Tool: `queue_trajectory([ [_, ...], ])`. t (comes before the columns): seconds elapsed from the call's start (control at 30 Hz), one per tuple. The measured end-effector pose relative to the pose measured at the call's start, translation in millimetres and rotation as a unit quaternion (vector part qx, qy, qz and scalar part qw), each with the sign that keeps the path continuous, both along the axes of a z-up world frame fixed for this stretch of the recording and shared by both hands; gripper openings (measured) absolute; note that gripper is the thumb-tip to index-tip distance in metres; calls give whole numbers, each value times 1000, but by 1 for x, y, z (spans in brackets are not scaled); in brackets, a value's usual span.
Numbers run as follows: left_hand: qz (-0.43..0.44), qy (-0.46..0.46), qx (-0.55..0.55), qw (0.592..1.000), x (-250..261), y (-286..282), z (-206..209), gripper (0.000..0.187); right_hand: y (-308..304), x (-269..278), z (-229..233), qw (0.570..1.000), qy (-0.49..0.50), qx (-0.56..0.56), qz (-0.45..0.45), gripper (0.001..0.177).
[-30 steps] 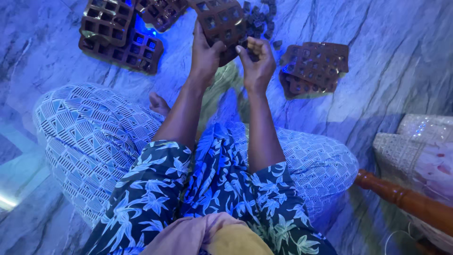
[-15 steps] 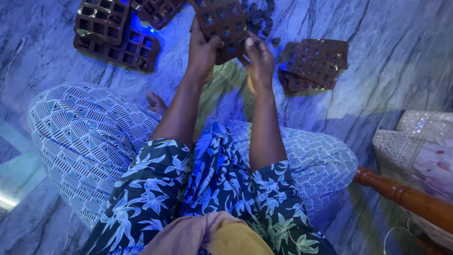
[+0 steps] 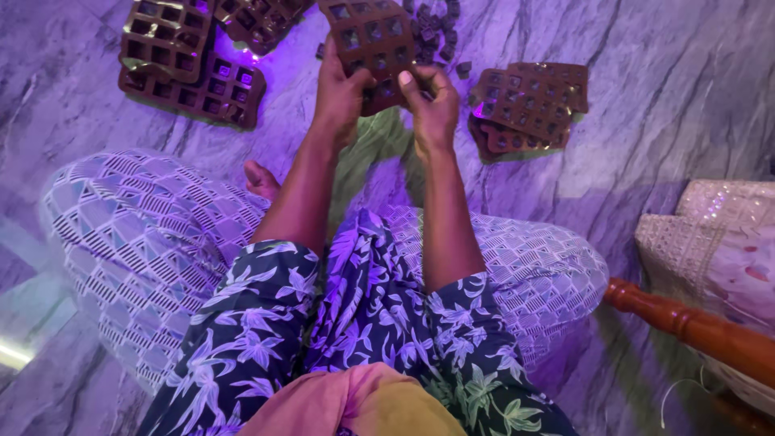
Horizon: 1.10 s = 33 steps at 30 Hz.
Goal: The person sits on the floor and assembles small LED light modules into brown plastic grid trays. They pick up individual modules and press them into the grid slots, occasionally adjusting the trays and handling loose pieces.
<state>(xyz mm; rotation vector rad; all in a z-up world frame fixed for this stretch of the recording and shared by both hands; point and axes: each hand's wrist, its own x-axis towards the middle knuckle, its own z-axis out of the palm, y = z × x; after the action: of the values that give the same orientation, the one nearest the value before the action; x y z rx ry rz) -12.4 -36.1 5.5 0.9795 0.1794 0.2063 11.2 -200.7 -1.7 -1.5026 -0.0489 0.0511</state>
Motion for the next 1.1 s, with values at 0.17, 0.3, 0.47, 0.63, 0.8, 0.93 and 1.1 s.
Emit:
queue_trajectory([
  [0.17, -31, -24, -18, 999, -1, 2, -3, 75, -14, 3, 14, 980, 143, 131, 43, 49],
  [0.3, -149, -2, 13, 989, -5, -1, -6, 69, -34, 2, 27, 949, 191, 232, 92, 56],
  [0.47, -204, 73, 43, 975, -10, -7, -6, 59, -48, 6, 24, 958, 182, 189, 118, 50],
  [0.63, -241, 44, 60, 968, -16, -7, 5, 59, -43, 7, 7, 980, 150, 106, 73, 56],
  [0.8, -204, 101, 43, 973, -12, -4, -1, 60, -65, 21, 1, 992, 77, 101, -11, 57],
  [0.93, -39, 220, 81, 971, -2, 22, -34, 46, -119, 49, -1, 980, -22, 145, -135, 59],
  [1.1, 202, 165, -18, 965, 13, 57, -86, 31, -197, 86, -24, 930, 0, 115, -350, 70],
])
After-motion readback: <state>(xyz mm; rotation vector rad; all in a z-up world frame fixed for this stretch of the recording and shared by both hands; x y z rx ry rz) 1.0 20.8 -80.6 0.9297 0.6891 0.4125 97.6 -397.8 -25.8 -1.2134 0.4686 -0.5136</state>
